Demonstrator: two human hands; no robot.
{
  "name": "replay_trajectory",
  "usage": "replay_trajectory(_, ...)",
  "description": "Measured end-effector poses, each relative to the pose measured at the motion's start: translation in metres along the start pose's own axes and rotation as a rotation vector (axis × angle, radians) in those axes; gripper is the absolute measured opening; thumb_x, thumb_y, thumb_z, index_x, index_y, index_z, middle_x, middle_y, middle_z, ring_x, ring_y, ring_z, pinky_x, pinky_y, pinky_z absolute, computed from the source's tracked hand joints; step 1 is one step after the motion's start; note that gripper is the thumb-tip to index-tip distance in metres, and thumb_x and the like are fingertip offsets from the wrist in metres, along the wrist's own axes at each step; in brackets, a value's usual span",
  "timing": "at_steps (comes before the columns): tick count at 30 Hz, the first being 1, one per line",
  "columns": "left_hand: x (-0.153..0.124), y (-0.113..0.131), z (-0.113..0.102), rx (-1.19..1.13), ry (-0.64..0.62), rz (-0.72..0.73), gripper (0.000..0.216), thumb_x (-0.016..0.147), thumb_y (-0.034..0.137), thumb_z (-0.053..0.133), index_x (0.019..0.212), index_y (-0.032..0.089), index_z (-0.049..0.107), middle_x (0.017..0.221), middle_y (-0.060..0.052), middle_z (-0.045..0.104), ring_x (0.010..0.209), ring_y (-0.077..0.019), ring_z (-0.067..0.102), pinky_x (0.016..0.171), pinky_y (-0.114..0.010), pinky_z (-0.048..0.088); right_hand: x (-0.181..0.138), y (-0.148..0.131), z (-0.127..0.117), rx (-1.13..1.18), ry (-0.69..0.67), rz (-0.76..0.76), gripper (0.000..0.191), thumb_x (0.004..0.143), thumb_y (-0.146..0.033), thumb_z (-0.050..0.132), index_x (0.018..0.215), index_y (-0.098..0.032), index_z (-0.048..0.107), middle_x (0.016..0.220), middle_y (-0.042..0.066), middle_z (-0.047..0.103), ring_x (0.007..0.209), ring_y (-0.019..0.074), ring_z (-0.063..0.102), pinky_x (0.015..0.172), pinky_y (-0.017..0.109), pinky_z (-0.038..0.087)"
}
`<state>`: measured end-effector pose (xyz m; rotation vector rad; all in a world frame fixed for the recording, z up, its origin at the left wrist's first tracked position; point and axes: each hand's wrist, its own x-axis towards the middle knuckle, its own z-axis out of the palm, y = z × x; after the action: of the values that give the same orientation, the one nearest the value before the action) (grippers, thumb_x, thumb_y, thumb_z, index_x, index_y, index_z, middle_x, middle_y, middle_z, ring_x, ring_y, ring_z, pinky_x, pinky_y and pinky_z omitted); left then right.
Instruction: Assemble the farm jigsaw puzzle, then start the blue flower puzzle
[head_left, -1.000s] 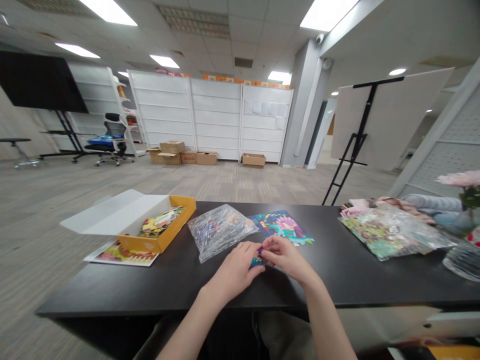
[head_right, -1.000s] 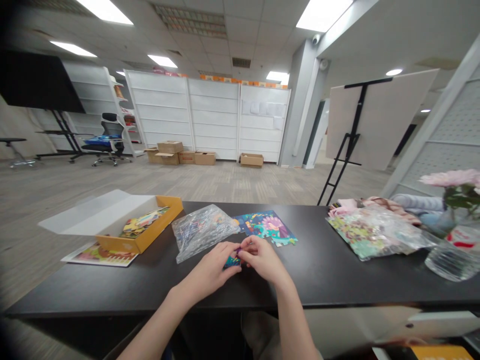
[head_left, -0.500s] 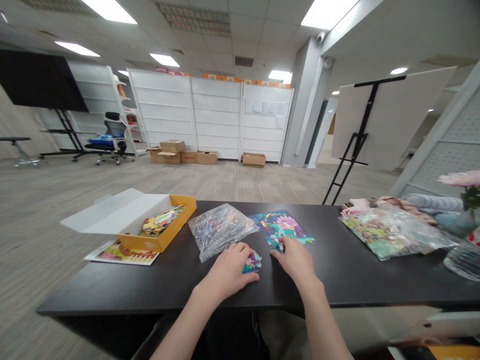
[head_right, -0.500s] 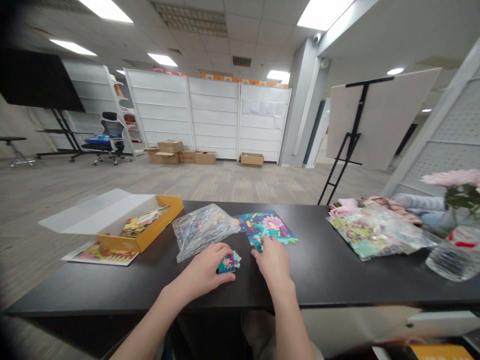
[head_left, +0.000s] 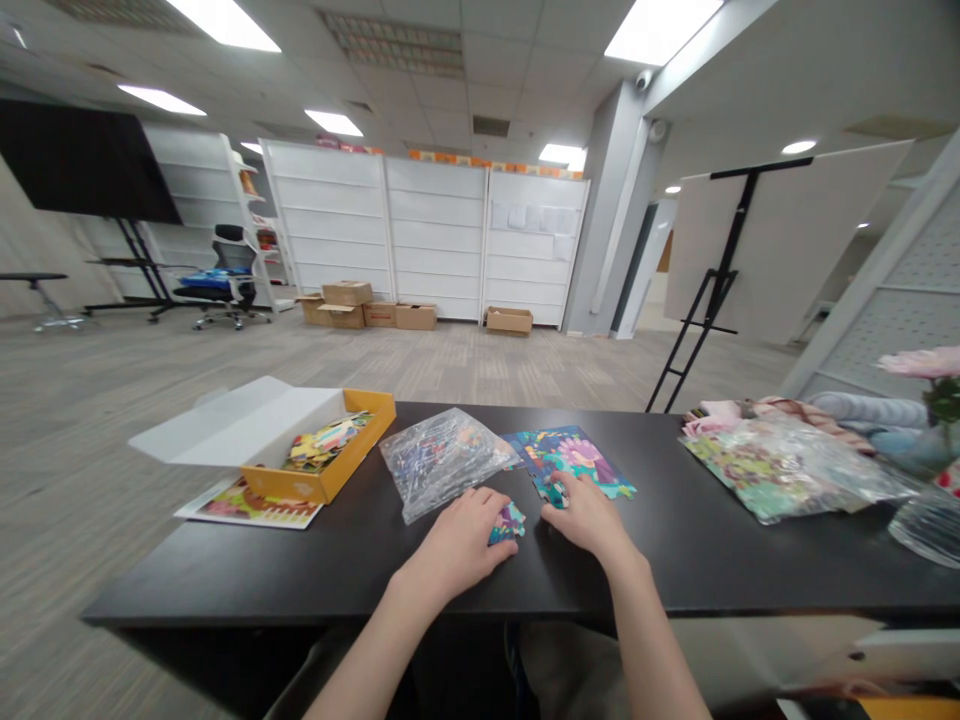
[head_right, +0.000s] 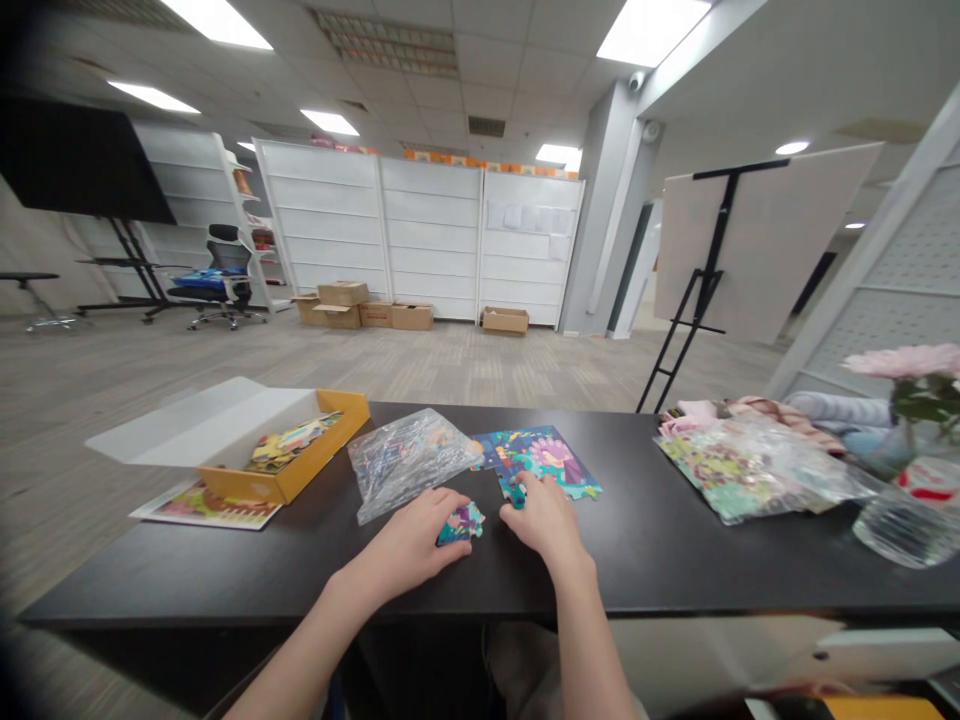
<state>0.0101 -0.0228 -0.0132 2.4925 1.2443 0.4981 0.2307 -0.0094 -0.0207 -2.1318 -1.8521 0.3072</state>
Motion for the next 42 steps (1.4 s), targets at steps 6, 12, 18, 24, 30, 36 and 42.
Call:
replay_trajectory(6, 0.000, 0.000, -0.001, 0.007, 0.000, -0.002, 0.039, 0.086, 0.031, 0.069, 0.122, 0.019, 0.061, 0.123, -0.009, 0.066, 0.116, -0.0282, 0.059, 0.103, -0.042, 0.047, 0.005, 0.004, 0.000, 0.017, -0.023, -0.037, 0.050, 0.081, -0.033, 0.063, 0.129, -0.024, 0.066, 0.117, 0.013, 0.063, 0.107, 0.0265, 0.064, 0.091, 0.034, 0.044)
replay_trajectory(12, 0.002, -0.002, 0.001, 0.018, 0.011, 0.016, 0.037, 0.087, 0.033, 0.067, 0.121, 0.019, 0.062, 0.122, -0.009, 0.066, 0.114, -0.0283, 0.059, 0.103, -0.042, 0.047, 0.008, 0.009, 0.004, 0.020, -0.011, -0.073, 0.049, 0.078, -0.031, 0.065, 0.126, -0.024, 0.069, 0.110, 0.012, 0.063, 0.102, 0.0267, 0.064, 0.091, 0.035, 0.044)
replay_trajectory(18, 0.001, 0.000, -0.001, 0.015, 0.002, 0.011, 0.038, 0.087, 0.032, 0.067, 0.122, 0.019, 0.062, 0.122, -0.009, 0.066, 0.115, -0.0291, 0.060, 0.103, -0.043, 0.047, 0.010, 0.023, 0.008, 0.186, 0.061, -0.170, 0.049, 0.071, -0.026, 0.069, 0.120, -0.021, 0.068, 0.103, 0.008, 0.064, 0.092, 0.0227, 0.063, 0.084, 0.032, 0.046)
replay_trajectory(24, 0.002, -0.002, 0.002, -0.043, 0.008, -0.005, 0.046, 0.086, 0.030, 0.069, 0.129, 0.018, 0.059, 0.129, -0.011, 0.064, 0.122, -0.0299, 0.058, 0.107, -0.044, 0.046, 0.016, 0.040, 0.005, 0.534, 0.071, -0.152, 0.036, 0.068, -0.030, 0.069, 0.101, -0.019, 0.069, 0.078, -0.001, 0.060, 0.065, 0.0164, 0.058, 0.066, 0.031, 0.046)
replay_trajectory(30, 0.008, -0.008, 0.014, -0.146, 0.084, -0.044, 0.065, 0.082, 0.031, 0.072, 0.141, 0.018, 0.049, 0.143, -0.015, 0.056, 0.132, -0.0311, 0.054, 0.111, -0.045, 0.043, 0.008, 0.020, -0.004, 1.013, -0.006, -0.127, 0.042, 0.067, -0.051, 0.079, 0.089, -0.018, 0.069, 0.083, 0.004, 0.066, 0.074, 0.0185, 0.063, 0.067, 0.031, 0.052)
replay_trajectory(36, 0.010, -0.006, 0.014, -0.201, 0.132, -0.054, 0.083, 0.078, 0.037, 0.077, 0.149, 0.017, 0.038, 0.151, -0.018, 0.048, 0.137, -0.0329, 0.049, 0.112, -0.046, 0.043, -0.003, -0.013, 0.002, 1.058, -0.204, -0.220, 0.037, 0.070, -0.050, 0.079, 0.083, -0.018, 0.065, 0.076, 0.000, 0.065, 0.068, 0.0154, 0.062, 0.064, 0.029, 0.051)
replay_trajectory(42, 0.006, -0.004, 0.011, -0.130, 0.071, -0.028, 0.057, 0.085, 0.033, 0.070, 0.138, 0.019, 0.053, 0.136, -0.013, 0.061, 0.126, -0.0300, 0.059, 0.108, -0.044, 0.046, 0.001, -0.004, 0.000, 0.781, -0.214, -0.385, 0.027, 0.083, -0.043, 0.065, 0.087, -0.018, 0.071, 0.084, 0.005, 0.073, 0.079, 0.0196, 0.067, 0.076, 0.032, 0.052)
